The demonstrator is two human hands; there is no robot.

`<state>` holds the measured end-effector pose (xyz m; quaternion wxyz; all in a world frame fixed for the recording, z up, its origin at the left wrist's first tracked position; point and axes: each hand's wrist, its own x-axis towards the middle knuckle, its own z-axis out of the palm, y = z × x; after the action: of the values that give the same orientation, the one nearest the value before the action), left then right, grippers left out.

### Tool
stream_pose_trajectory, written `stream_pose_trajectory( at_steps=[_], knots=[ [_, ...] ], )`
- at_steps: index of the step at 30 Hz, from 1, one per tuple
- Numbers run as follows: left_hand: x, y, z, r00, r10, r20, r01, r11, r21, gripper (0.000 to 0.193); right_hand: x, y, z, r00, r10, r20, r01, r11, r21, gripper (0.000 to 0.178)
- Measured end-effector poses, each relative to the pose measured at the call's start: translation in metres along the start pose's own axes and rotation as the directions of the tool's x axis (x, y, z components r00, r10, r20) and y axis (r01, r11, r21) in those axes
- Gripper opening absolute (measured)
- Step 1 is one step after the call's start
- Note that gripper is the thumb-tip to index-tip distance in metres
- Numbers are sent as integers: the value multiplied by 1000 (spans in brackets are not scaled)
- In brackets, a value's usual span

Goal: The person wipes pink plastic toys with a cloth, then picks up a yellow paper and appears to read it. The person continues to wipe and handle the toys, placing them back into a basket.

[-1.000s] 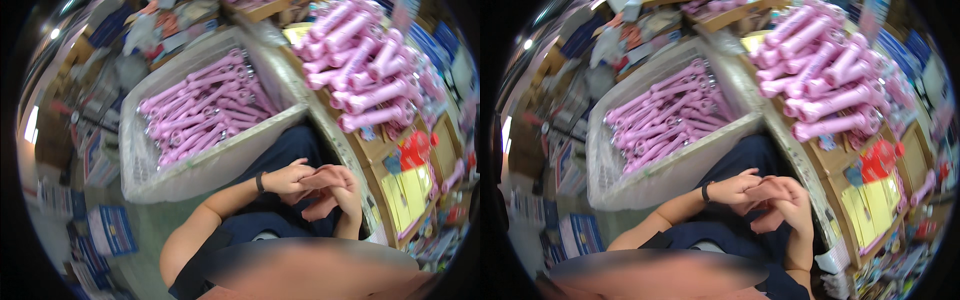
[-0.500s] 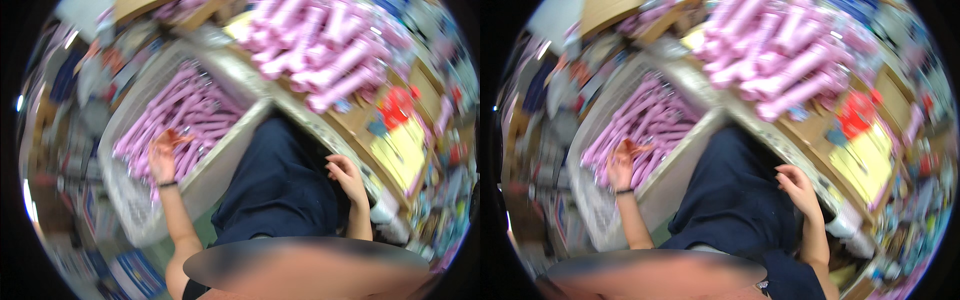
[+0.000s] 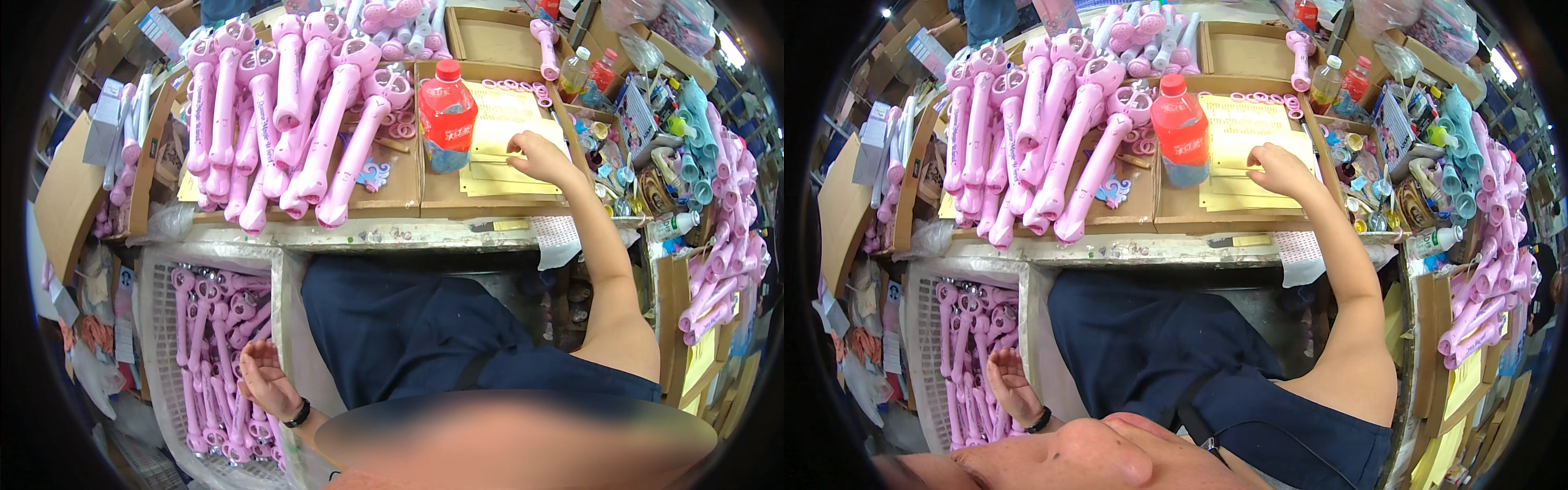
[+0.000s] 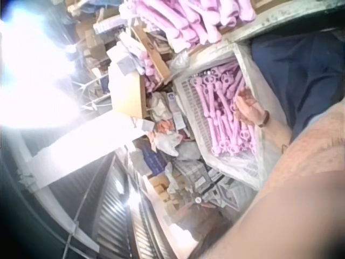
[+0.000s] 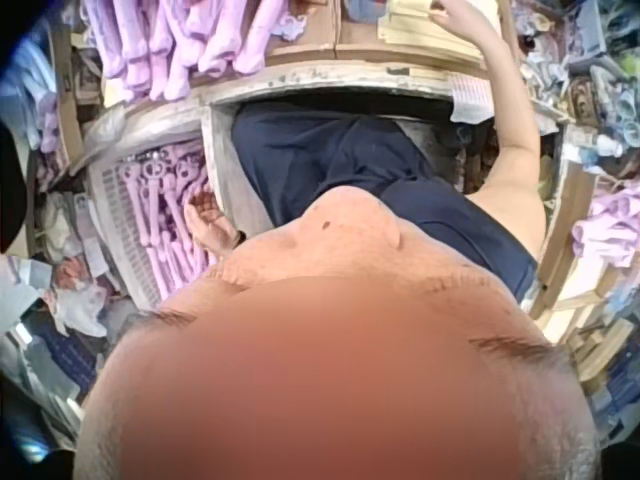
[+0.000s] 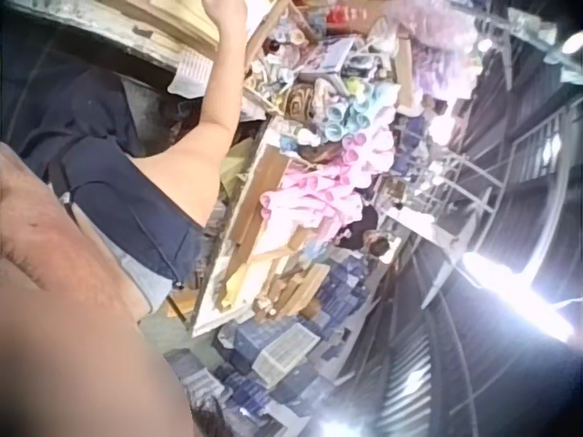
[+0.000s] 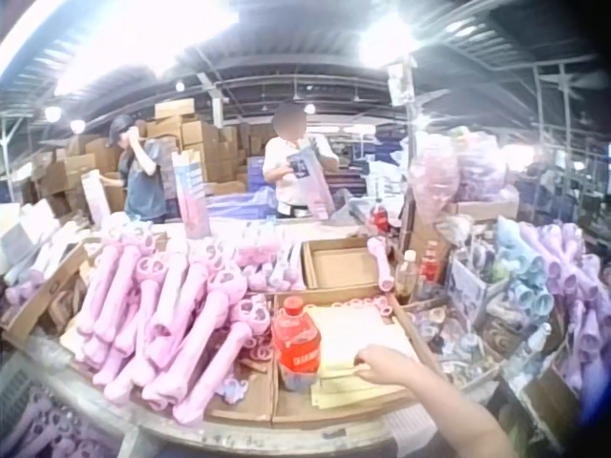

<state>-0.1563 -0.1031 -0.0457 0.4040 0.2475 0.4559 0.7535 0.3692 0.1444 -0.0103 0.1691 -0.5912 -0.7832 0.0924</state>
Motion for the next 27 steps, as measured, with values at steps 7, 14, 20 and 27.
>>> stream_pose_trajectory(
  at_steps=[7, 14, 20, 27],
  knots=[
    [-6, -14, 43, 994, -14, 106, -15, 962, 272, 21, 27, 59, 6, 932, 163, 323, -221, 963, 153, 39],
    [-7, -25, 60, 990, -59, 132, 19, 958, 285, 21, 88, 123, 3, 918, 300, 261, -281, 954, -107, 69],
    [-10, -34, 74, 982, -91, 164, 12, 904, 428, 20, 89, 125, 0, 931, 232, 280, -223, 973, -66, 67],
    [-14, -33, 73, 959, -112, 261, -20, 890, 456, 19, 26, 70, -84, 885, 208, -417, -113, 964, 242, 22]
  ],
)
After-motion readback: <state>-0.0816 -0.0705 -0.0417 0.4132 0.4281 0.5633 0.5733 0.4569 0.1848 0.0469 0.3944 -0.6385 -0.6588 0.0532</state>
